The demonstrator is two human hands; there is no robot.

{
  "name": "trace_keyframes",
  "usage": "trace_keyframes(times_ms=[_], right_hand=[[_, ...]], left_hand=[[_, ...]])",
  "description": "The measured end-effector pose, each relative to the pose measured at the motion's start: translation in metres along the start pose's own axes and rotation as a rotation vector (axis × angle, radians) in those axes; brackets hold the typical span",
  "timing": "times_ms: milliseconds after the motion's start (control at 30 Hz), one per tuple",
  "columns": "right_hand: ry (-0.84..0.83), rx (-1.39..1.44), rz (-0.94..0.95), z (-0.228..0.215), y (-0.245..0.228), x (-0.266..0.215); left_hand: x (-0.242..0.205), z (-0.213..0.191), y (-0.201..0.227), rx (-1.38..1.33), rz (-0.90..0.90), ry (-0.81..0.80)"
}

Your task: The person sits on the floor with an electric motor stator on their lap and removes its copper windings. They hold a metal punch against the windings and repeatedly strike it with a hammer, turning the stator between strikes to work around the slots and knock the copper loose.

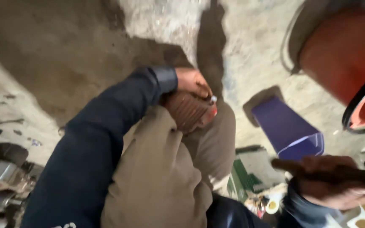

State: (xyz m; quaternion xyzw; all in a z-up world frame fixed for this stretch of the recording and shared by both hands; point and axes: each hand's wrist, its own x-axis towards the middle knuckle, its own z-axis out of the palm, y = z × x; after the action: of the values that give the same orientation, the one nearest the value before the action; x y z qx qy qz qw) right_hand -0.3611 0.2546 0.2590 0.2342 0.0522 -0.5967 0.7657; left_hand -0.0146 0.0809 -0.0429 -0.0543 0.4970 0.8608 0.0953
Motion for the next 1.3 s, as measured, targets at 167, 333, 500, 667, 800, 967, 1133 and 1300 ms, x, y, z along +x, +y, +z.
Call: trace_keyframes(times_ms=[167, 333, 500, 667, 800, 967, 1133, 1300], right_hand=[[1.104, -1.080, 0.598, -0.043, 0.102, 0.028], [0.637, -2.931, -0.362, 0.003, 0.099, -0.009], [0.680, -2.881, -0.220, -0.048, 0.091, -0.017], [1.043, -2.290, 0.095, -0.104, 0.173, 0.033], [1.121, -1.706, -0.283, -0.087, 0.166, 0.005], [1.122, -1.538, -0.326, -0.110, 0.125, 0.014], [1.160, -1.296, -0.222, -0.173, 0.075, 0.051], [1.265, -1.154, 0.006, -0.204, 0.023, 0.085]], left_hand=[[0.002, -0.008, -0.015, 0.075, -0.015, -0.009], [-0.001, 0.000, -0.003, 0.024, 0.029, -0.029], [-0.005, -0.003, 0.010, -0.048, -0.025, -0.010], [-0.006, -0.022, -0.009, -0.030, 0.192, -0.049], [0.000, -0.006, -0.039, -0.068, 0.055, -0.099], [-0.021, -0.013, 0.069, 0.140, 0.046, -0.055], [-0.031, 0.013, 0.071, 0.361, 0.208, 0.186], [-0.043, 0.032, 0.080, 0.449, 0.172, 0.330]])
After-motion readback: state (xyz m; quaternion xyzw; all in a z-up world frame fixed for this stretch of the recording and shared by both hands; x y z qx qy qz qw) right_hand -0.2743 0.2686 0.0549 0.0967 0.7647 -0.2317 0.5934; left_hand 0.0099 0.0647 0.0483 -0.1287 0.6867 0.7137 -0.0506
